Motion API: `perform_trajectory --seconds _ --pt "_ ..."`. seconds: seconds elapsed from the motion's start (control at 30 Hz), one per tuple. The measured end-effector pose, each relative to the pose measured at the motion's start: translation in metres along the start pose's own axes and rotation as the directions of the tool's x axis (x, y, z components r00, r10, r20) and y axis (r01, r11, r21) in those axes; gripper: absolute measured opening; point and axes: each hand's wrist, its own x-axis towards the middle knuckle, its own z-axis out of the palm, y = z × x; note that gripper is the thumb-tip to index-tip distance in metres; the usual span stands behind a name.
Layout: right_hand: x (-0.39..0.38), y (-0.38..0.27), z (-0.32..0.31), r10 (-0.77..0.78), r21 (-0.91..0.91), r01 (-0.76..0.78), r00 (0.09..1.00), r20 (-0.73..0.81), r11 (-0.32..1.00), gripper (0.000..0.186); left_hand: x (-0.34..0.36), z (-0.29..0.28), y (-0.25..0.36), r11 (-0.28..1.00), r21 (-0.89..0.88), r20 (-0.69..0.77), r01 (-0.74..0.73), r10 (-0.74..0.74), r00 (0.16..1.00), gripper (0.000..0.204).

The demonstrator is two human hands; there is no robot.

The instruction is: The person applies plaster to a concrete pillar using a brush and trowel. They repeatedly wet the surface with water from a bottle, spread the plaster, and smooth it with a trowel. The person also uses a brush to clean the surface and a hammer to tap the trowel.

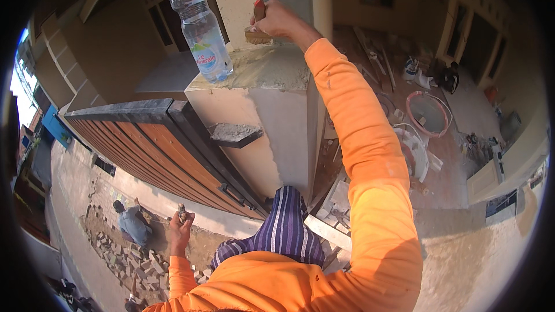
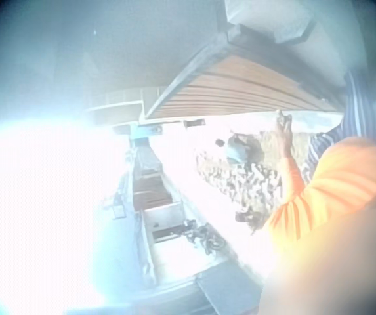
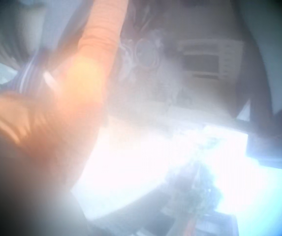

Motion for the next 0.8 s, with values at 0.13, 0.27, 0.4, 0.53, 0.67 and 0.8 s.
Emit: perform_trajectory --seconds 0.13,0.27,0.4,0.53,0.67,0.8 --pt "-0.006 0.009 -0.009 0.072 -0.165 -0.072 0.997 -0.01 0.984 0.019 0.001 0.002 -0.001 0.999 0.009 0.006 0.034 -0.034 0.999 0.019" --pt "-0.016 0.014 -0.014 0.137 -0.027 -0.137 0.99 0.014 0.99 0.019 0.0 0.012 -0.005 0.969 -0.245 0.046 0.034 -0.023 0.999 0.019" --pt "-0.016 0.011 -0.034 0.144 -0.066 -0.149 0.987 -0.068 0.987 0.021 0.0 0.011 -0.001 0.999 -0.037 0.057 0.022 -0.02 0.998 0.016" --pt "-0.014 0.007 -0.035 0.216 -0.298 -0.245 0.968 -0.126 0.923 0.018 0.002 0.014 0.002 0.996 -0.076 0.073 0.054 -0.048 0.996 0.015" --pt "-0.017 0.001 -0.023 0.138 -0.166 -0.139 0.99 -0.016 0.976 0.017 0.006 0.024 0.0 0.988 -0.147 0.096 0.045 -0.031 0.995 0.016" --pt "-0.017 -0.008 -0.035 0.138 -0.15 -0.14 0.99 -0.023 0.979 0.016 0.003 0.024 0.002 0.997 -0.069 0.092 0.041 -0.034 0.995 0.015"
